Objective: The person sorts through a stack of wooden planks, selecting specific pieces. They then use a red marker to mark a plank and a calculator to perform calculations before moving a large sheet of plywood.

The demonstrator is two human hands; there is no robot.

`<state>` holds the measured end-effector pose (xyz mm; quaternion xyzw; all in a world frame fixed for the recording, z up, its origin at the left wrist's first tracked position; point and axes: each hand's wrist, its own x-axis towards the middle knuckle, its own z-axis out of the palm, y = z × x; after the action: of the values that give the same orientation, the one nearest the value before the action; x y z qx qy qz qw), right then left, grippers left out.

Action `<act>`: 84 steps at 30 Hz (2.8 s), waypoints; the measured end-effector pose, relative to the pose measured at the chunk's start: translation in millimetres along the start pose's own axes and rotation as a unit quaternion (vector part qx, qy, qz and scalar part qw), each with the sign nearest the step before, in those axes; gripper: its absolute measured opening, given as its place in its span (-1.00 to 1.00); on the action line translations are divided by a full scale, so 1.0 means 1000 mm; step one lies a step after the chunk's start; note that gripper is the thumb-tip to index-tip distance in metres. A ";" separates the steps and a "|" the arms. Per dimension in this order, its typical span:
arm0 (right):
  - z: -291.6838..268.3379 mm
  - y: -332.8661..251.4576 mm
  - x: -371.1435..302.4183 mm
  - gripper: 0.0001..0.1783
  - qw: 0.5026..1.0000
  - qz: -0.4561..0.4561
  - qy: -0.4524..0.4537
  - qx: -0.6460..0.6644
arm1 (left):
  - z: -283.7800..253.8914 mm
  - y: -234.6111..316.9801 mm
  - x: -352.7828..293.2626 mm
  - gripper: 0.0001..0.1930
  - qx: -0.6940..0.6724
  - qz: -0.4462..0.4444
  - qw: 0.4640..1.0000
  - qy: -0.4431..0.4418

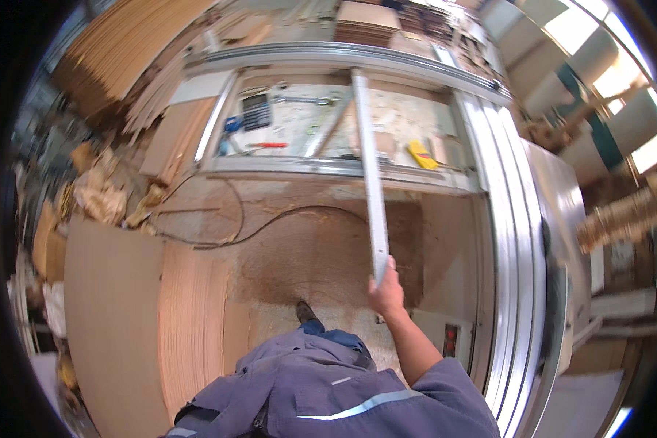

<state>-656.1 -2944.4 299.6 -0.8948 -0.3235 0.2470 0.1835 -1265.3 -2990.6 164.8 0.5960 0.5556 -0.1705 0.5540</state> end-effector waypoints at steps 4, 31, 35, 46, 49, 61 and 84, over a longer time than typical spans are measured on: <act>-0.027 -0.019 -0.005 -0.06 0.998 0.033 -0.055 0.024 | -0.002 0.057 -0.009 -0.72 0.017 -0.018 1.000 0.015; -0.022 -0.038 0.024 -0.18 0.996 -0.073 0.019 -0.042 | -0.091 0.074 -0.003 -0.62 -0.349 -0.056 0.927 0.126; -0.029 -0.039 0.019 -0.14 0.994 -0.018 0.006 -0.106 | -0.097 0.043 -0.031 -0.63 -0.364 -0.121 0.909 0.163; -0.038 -0.060 0.022 -0.09 0.980 0.062 -0.050 -0.185 | -0.141 0.003 0.032 -0.68 -0.001 -0.005 0.989 0.147; -0.044 -0.073 0.021 -0.05 0.976 0.077 -0.064 -0.194 | -0.180 0.050 0.071 -0.63 0.040 -0.068 0.993 0.091; -0.038 -0.058 0.031 -0.21 0.987 0.053 -0.009 -0.149 | -0.315 0.183 0.136 -0.51 -0.067 -0.112 0.974 0.187; 0.126 -0.633 0.280 -0.61 0.839 -0.452 -0.274 -0.132 | -0.418 0.123 0.187 0.07 -0.834 -0.151 0.412 0.334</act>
<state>-848.2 -2278.1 416.0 -0.5610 -0.7584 0.3266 0.0588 -1272.3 -2517.9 206.6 -0.2433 0.6467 0.5083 0.5141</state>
